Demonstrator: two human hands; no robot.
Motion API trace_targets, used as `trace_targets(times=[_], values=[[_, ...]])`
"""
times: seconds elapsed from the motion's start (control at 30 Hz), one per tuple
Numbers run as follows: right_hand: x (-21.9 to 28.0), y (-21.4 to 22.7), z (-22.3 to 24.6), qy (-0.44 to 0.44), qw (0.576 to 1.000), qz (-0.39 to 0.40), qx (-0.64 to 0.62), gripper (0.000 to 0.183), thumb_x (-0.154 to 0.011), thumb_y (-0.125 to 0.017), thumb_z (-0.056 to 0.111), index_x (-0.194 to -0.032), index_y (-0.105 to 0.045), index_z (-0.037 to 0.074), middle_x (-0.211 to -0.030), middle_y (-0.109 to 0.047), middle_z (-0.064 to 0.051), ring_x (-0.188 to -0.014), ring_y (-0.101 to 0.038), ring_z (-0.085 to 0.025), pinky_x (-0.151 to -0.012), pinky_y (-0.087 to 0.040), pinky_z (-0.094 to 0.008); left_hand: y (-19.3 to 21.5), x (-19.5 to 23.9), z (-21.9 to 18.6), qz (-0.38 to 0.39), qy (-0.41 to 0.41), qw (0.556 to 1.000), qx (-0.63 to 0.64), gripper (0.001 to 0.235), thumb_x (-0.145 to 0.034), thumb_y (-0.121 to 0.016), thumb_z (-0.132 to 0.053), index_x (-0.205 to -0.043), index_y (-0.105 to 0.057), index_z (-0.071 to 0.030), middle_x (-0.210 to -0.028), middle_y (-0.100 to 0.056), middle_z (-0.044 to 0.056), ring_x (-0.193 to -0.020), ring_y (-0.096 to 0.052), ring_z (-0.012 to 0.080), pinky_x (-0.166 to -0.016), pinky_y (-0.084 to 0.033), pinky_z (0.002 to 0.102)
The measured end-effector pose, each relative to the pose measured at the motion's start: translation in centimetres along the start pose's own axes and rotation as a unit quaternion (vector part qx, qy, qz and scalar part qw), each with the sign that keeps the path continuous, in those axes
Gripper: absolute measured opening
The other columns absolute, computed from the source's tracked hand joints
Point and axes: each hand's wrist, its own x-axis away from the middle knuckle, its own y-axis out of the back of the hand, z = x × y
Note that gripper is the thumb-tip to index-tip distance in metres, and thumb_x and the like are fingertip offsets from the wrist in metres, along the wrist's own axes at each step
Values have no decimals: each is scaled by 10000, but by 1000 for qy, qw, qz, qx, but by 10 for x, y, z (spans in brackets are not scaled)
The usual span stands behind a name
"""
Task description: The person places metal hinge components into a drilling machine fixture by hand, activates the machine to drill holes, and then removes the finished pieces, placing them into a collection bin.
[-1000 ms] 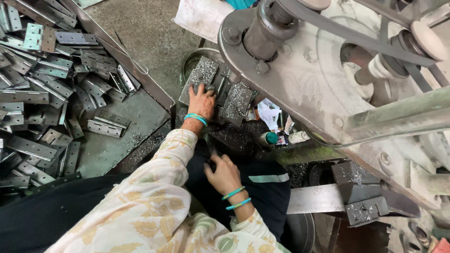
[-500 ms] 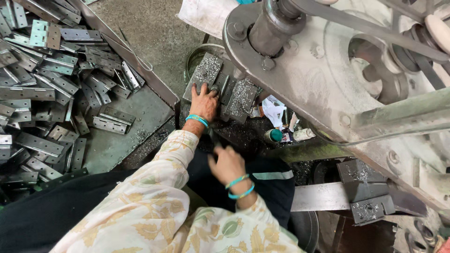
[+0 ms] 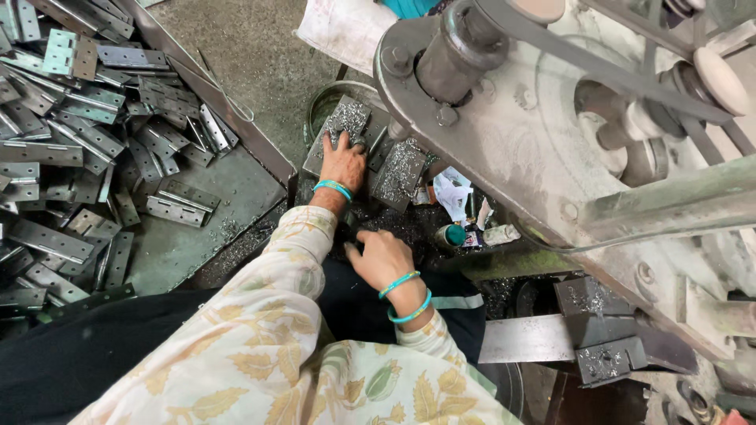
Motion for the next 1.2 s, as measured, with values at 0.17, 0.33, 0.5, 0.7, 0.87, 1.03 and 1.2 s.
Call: trace_targets(times=[0.17, 0.33, 0.5, 0.7, 0.87, 1.03, 1.2], values=[[41, -66, -6, -37, 998, 16, -39, 370, -834, -716, 349, -1118, -734, 113, -1087, -639, -219, -929, -683, -441, -796, -571, -530, -9, -2, 1, -9, -10, 1000, 4, 321, -929, -542, -203, -1177, -743, -169, -1325, -636, -1, -1409, -385, 344, -1144, -210, 736], [48, -85, -6, -60, 996, 12, -65, 357, -850, -705, 357, -1109, -732, 113, -1104, -649, -216, -939, -684, -445, -794, -565, -542, -23, 17, 6, -43, -27, 999, 3, 395, -930, -534, -203, -1283, -707, -163, -1380, -615, 11, -1433, -356, 370, -1128, -192, 759], [6, -19, -5, -28, 998, 47, -19, 385, -913, -675, 464, -1068, -756, 120, -1082, -720, -228, -992, -704, -437, -854, -566, -523, -10, 12, 0, -12, -9, 1000, 5, 433, -919, -517, -229, -1318, -670, -158, -1411, -584, 25, -1444, -317, 383, -1113, -157, 772], [21, -48, -7, -28, 999, 28, -22, 353, -852, -715, 375, -1092, -731, 116, -1086, -682, -225, -939, -698, -445, -804, -573, -526, -3, -10, -5, 37, 3, 999, 1, 406, -1007, -465, -216, -1362, -655, -163, -1451, -571, 15, -1495, -284, 375, -1149, -146, 770], [55, -103, -13, -68, 995, 8, -74, 334, -813, -738, 329, -1077, -723, 125, -1116, -636, -208, -904, -684, -447, -764, -570, -538, -9, -13, -1, -1, -9, 1000, -5, 437, -984, -469, -194, -1388, -634, -169, -1462, -566, 9, -1486, -283, 367, -1150, -154, 757], [35, -65, -12, -38, 998, 27, -46, 381, -853, -694, 370, -1150, -727, 135, -1071, -677, -238, -911, -700, -448, -800, -574, -535, 0, -8, -3, 15, -15, 1000, -21, 478, -921, -496, -206, -1382, -616, -174, -1411, -575, 19, -1435, -299, 365, -1111, -155, 767], [7, -10, 1, -23, 999, 11, -22, 402, -907, -634, 486, -1047, -770, 135, -1007, -724, -228, -930, -705, -436, -816, -572, -532, 19, 25, -3, 37, -31, 999, -6, 479, -902, -573, -307, -1344, -656, -141, -1349, -616, 36, -1432, -336, 365, -1150, -162, 736]])
